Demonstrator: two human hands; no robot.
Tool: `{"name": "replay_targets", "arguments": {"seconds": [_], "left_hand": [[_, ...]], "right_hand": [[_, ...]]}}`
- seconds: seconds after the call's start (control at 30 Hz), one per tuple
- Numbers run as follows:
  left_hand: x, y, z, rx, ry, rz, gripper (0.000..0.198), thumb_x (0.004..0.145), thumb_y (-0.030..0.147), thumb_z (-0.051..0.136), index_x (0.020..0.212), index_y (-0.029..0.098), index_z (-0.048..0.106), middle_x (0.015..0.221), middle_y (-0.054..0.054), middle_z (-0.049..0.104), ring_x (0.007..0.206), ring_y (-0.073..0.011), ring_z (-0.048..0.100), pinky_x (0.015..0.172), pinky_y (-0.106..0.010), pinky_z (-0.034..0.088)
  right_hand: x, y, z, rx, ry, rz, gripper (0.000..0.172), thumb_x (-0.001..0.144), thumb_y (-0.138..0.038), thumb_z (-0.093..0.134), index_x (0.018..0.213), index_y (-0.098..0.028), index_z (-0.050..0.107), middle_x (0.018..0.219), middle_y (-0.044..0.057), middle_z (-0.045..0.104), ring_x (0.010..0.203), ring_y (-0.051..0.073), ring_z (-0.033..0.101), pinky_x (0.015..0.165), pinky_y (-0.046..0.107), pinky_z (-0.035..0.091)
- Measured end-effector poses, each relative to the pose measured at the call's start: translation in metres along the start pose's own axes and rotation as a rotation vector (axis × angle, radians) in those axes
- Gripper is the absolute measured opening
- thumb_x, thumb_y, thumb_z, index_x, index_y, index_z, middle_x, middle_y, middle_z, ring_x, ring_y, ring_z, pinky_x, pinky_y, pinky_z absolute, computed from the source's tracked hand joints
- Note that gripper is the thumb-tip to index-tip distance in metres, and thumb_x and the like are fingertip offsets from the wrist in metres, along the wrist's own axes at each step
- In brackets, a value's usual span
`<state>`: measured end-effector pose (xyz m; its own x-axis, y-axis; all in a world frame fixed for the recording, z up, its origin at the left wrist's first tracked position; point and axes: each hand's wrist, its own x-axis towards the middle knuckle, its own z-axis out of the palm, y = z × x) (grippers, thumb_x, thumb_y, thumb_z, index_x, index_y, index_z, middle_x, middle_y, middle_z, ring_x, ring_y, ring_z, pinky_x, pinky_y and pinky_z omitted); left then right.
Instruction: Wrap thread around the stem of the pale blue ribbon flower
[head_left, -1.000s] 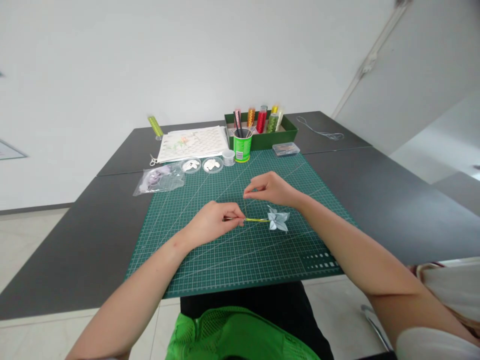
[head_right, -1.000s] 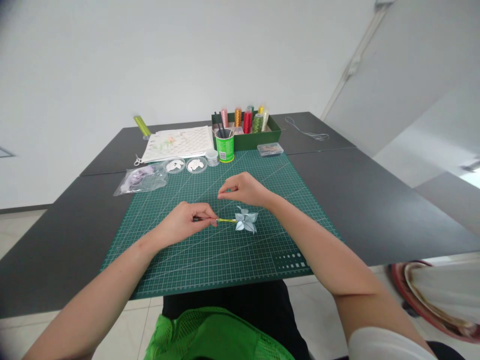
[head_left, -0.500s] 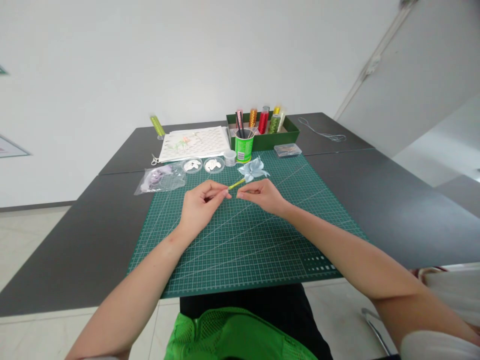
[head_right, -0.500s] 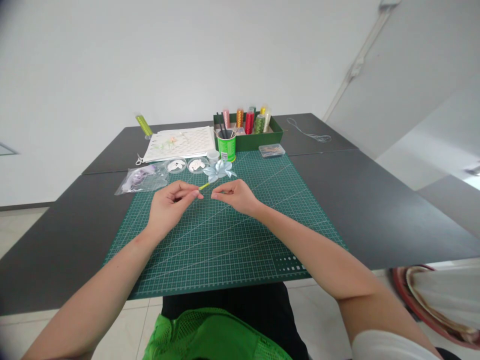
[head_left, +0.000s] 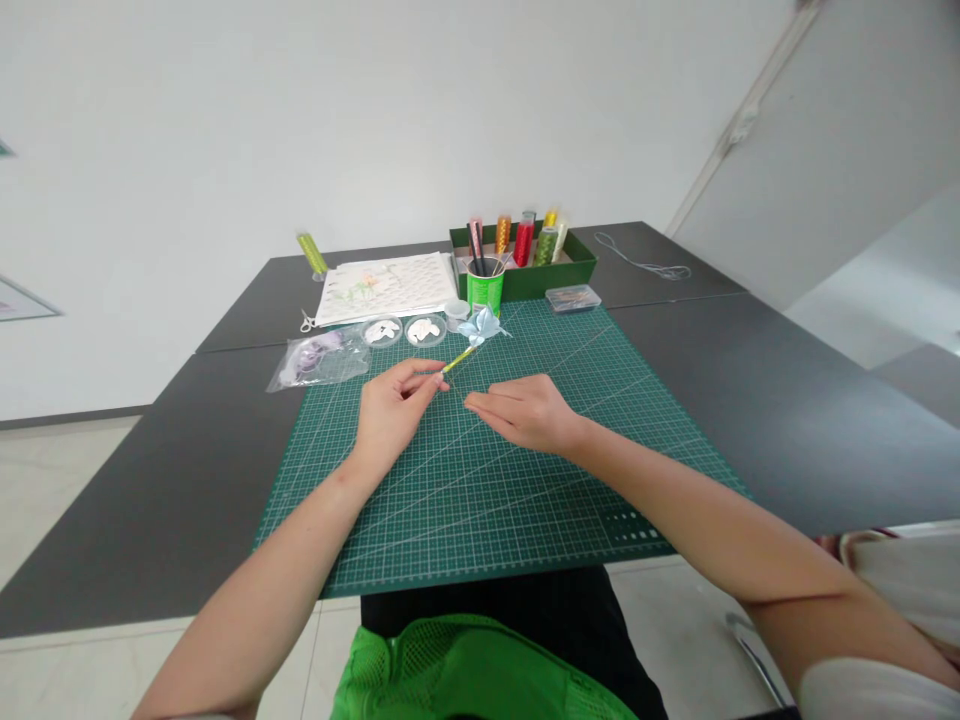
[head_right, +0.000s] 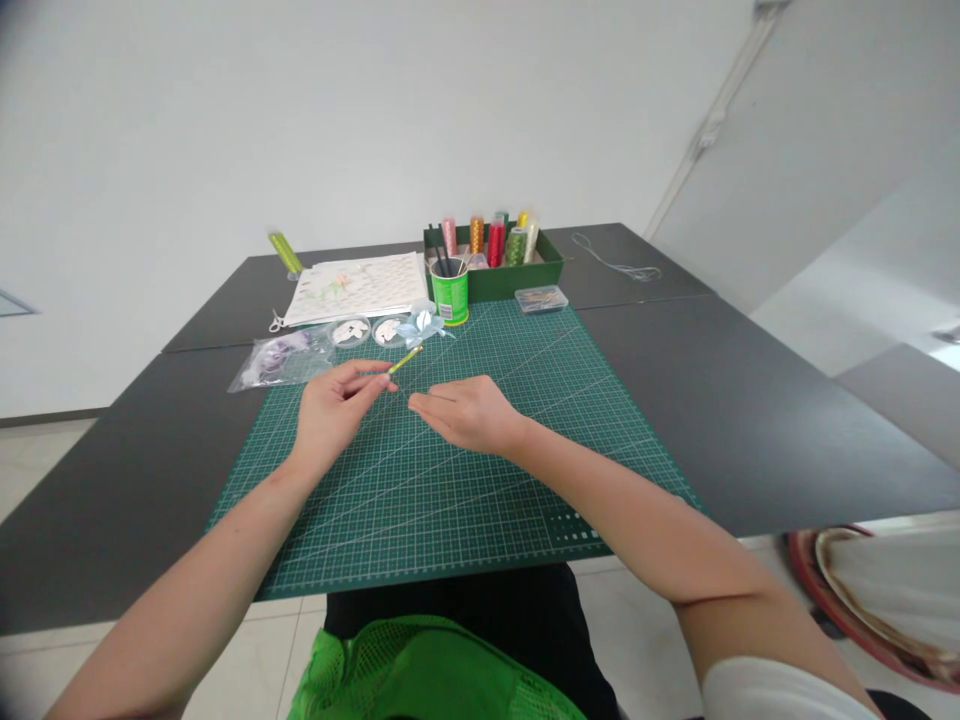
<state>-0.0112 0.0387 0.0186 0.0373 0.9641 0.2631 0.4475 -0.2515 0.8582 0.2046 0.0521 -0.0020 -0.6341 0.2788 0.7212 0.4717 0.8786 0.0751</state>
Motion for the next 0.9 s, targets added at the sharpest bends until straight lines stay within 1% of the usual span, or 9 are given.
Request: {"name": "replay_targets", "arguments": {"seconds": [0.07, 0.17, 0.23, 0.33, 0.43, 0.57, 0.67, 0.8, 0.9], "left_hand": [[0.001, -0.003, 0.0, 0.017, -0.02, 0.003, 0.025, 0.09, 0.035, 0.064, 0.106, 0.02, 0.075, 0.079, 0.0, 0.079, 0.066, -0.0154, 0.07, 0.065, -0.025, 0.05], [0.002, -0.008, 0.0, 0.071, -0.085, 0.018, 0.021, 0.09, 0.03, 0.063, 0.105, 0.021, 0.075, 0.083, 0.0, 0.08, 0.08, -0.018, 0.075, 0.072, -0.026, 0.052], [0.002, -0.009, 0.0, 0.139, -0.132, 0.039, 0.017, 0.09, 0.028, 0.063, 0.1, 0.022, 0.075, 0.085, 0.001, 0.08, 0.083, -0.0182, 0.075, 0.073, -0.026, 0.052], [0.002, -0.009, 0.0, 0.228, -0.202, 0.062, 0.014, 0.091, 0.028, 0.061, 0.092, 0.023, 0.074, 0.084, 0.002, 0.079, 0.077, -0.0169, 0.074, 0.07, -0.026, 0.051], [0.002, -0.008, 0.0, 0.261, -0.285, 0.072, 0.014, 0.09, 0.024, 0.06, 0.09, 0.024, 0.074, 0.084, 0.003, 0.079, 0.074, -0.0156, 0.073, 0.068, -0.024, 0.049], [-0.002, -0.006, 0.002, 0.297, -0.397, 0.09, 0.015, 0.089, 0.023, 0.061, 0.087, 0.024, 0.075, 0.079, 0.004, 0.077, 0.067, -0.0136, 0.069, 0.061, -0.023, 0.044], [-0.005, -0.003, 0.002, 0.293, -0.471, 0.095, 0.016, 0.09, 0.023, 0.06, 0.086, 0.023, 0.075, 0.073, 0.005, 0.075, 0.062, -0.012, 0.065, 0.058, -0.022, 0.041], [-0.007, 0.001, 0.001, 0.297, -0.531, 0.138, 0.018, 0.091, 0.026, 0.058, 0.082, 0.022, 0.073, 0.065, 0.005, 0.071, 0.055, -0.0114, 0.061, 0.057, -0.023, 0.041], [-0.007, 0.001, 0.001, 0.286, -0.566, 0.146, 0.017, 0.091, 0.024, 0.058, 0.082, 0.023, 0.072, 0.066, 0.005, 0.071, 0.057, -0.0117, 0.063, 0.058, -0.023, 0.042]], "right_hand": [[0.002, -0.001, -0.004, -0.076, 0.021, -0.045, 0.024, 0.101, -0.018, 0.05, 0.09, -0.018, 0.071, 0.06, -0.004, 0.061, 0.053, 0.007, 0.052, 0.051, 0.023, 0.032], [0.006, -0.002, -0.011, -0.166, 0.073, -0.115, 0.019, 0.099, -0.014, 0.053, 0.091, -0.016, 0.07, 0.058, -0.005, 0.055, 0.053, 0.007, 0.048, 0.052, 0.024, 0.033], [0.009, -0.001, -0.016, -0.206, 0.09, -0.129, 0.018, 0.099, -0.013, 0.054, 0.091, -0.015, 0.069, 0.058, -0.005, 0.053, 0.053, 0.007, 0.046, 0.052, 0.025, 0.033], [0.011, 0.001, -0.022, -0.21, 0.072, -0.107, 0.017, 0.099, -0.013, 0.053, 0.091, -0.015, 0.068, 0.059, -0.005, 0.052, 0.055, 0.008, 0.046, 0.053, 0.025, 0.033], [0.011, 0.002, -0.025, -0.21, 0.04, -0.1, 0.018, 0.1, -0.013, 0.051, 0.092, -0.016, 0.067, 0.06, -0.005, 0.051, 0.055, 0.008, 0.045, 0.053, 0.026, 0.031], [0.011, 0.003, -0.027, -0.22, 0.013, -0.11, 0.024, 0.1, -0.012, 0.049, 0.084, -0.017, 0.066, 0.06, -0.004, 0.051, 0.055, 0.008, 0.043, 0.052, 0.025, 0.03], [0.011, 0.005, -0.026, -0.168, -0.029, -0.097, 0.025, 0.1, -0.012, 0.049, 0.081, -0.016, 0.066, 0.061, -0.003, 0.053, 0.056, 0.008, 0.044, 0.052, 0.026, 0.028], [0.01, 0.009, -0.026, -0.088, -0.077, -0.062, 0.027, 0.101, -0.015, 0.049, 0.08, -0.017, 0.066, 0.063, -0.003, 0.057, 0.057, 0.008, 0.046, 0.053, 0.025, 0.028], [0.009, 0.011, -0.027, -0.031, -0.095, -0.028, 0.029, 0.102, -0.019, 0.049, 0.08, -0.017, 0.068, 0.063, -0.003, 0.06, 0.057, 0.008, 0.048, 0.052, 0.024, 0.027]]}}
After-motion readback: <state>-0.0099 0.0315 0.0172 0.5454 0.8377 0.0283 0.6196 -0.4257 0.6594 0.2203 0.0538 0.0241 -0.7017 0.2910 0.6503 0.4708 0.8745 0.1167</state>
